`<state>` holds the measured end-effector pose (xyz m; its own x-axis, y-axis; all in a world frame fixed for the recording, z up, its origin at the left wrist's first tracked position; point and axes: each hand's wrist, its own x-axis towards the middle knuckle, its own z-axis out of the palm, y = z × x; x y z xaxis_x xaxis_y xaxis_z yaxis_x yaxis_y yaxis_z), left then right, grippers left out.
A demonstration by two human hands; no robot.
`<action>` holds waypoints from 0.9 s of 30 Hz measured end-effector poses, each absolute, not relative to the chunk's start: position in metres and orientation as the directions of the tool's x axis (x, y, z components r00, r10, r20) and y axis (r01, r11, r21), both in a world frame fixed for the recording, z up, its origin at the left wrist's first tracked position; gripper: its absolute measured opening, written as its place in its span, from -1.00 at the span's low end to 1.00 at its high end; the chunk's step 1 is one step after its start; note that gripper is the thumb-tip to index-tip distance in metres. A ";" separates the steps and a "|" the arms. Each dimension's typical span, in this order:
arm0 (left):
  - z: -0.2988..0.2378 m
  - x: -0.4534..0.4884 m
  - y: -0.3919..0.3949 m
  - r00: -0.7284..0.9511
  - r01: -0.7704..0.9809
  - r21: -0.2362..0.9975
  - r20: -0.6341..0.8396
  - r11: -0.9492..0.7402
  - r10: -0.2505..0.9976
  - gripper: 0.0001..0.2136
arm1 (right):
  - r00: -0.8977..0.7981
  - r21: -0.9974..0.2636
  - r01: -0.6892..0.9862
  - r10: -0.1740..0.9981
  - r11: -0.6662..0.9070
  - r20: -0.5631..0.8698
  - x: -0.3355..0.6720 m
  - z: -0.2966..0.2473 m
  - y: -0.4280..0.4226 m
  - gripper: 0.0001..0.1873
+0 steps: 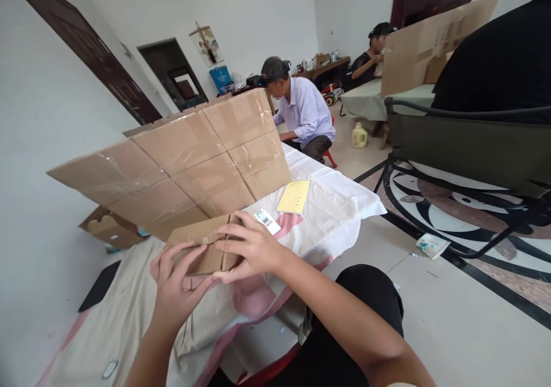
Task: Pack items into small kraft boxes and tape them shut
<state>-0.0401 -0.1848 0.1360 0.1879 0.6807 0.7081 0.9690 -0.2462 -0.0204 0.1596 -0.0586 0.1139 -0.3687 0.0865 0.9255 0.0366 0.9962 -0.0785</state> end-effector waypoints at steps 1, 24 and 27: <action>0.137 -0.041 -0.186 0.175 0.972 -0.012 0.703 -0.235 0.689 -0.59 | -0.328 -0.082 0.016 0.083 0.996 0.941 0.157 0.115 -0.060 -0.47; 0.133 -0.044 -0.195 0.265 0.945 0.007 0.571 -0.327 0.777 -0.55 | -0.191 -0.254 -0.123 0.228 0.959 0.955 0.152 0.098 -0.077 -0.63; 0.135 -0.042 -0.197 0.265 0.943 0.021 0.554 -0.332 0.789 -0.56 | -0.196 -0.253 -0.139 0.224 0.958 0.955 0.154 0.101 -0.079 -0.64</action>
<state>-0.0416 -0.1966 0.1346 0.2653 0.7888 0.5545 0.9431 -0.3318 0.0209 0.1540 -0.0787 0.1007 -0.1962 0.2236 0.9547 -0.1387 0.9575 -0.2527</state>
